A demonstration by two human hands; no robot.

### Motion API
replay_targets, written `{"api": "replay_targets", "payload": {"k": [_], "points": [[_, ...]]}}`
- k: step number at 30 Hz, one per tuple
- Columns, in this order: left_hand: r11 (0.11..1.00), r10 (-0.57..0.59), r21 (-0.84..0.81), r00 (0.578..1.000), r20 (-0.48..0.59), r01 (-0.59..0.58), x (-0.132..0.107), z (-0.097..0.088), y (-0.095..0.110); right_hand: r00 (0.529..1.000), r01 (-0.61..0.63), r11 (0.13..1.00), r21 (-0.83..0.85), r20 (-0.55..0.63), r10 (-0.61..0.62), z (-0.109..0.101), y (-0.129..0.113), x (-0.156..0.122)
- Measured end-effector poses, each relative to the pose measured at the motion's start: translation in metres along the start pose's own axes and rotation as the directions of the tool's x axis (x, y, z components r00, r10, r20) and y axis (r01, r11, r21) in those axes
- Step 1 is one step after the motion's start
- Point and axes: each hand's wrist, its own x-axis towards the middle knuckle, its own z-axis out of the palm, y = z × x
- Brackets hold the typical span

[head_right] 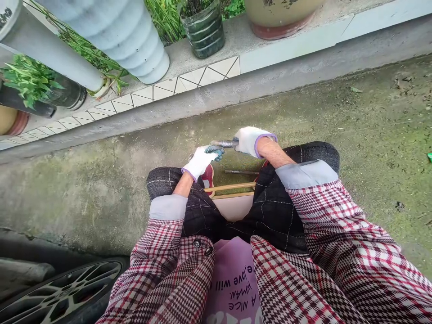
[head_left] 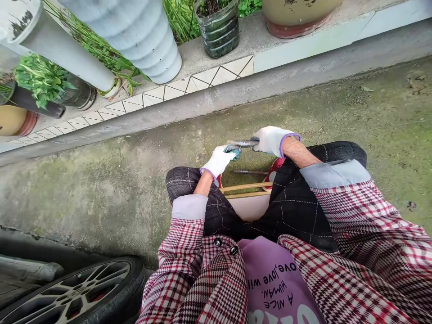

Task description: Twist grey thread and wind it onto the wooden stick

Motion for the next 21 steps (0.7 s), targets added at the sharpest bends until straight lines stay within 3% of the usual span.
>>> {"api": "replay_targets", "payload": {"k": [2, 6, 10, 13, 17, 21], "points": [[0.992, -0.017, -0.122, 1.0, 0.0, 0.017, -0.001, 0.002, 0.002, 1.0, -0.021, 0.999, 0.029, 0.004, 0.021, -0.007, -0.004, -0.004], [0.958, 0.029, -0.285, 0.999, 0.021, -0.022, 0.0, -0.001, 0.0, 1.0, -0.022, 0.922, 0.386, 0.024, 0.013, -0.013, -0.011, -0.015], [0.953, 0.017, -0.303, 0.999, 0.038, -0.005, 0.003, -0.003, -0.005, 0.997, 0.071, 0.787, 0.613, -0.045, -0.055, -0.016, -0.011, -0.023], [0.955, 0.022, -0.297, 1.0, 0.016, -0.016, 0.007, -0.003, -0.009, 0.993, 0.103, 0.709, 0.698, -0.029, -0.116, -0.017, -0.009, -0.025], [0.981, 0.047, -0.185, 0.995, -0.088, -0.062, 0.013, -0.008, -0.012, 0.96, 0.095, 0.701, 0.707, 0.123, -0.254, -0.017, -0.007, -0.027], [0.987, 0.137, -0.093, 0.99, 0.016, -0.135, 0.012, -0.015, -0.011, 0.887, 0.047, 0.806, 0.591, 0.346, -0.305, -0.014, -0.008, -0.031]]}}
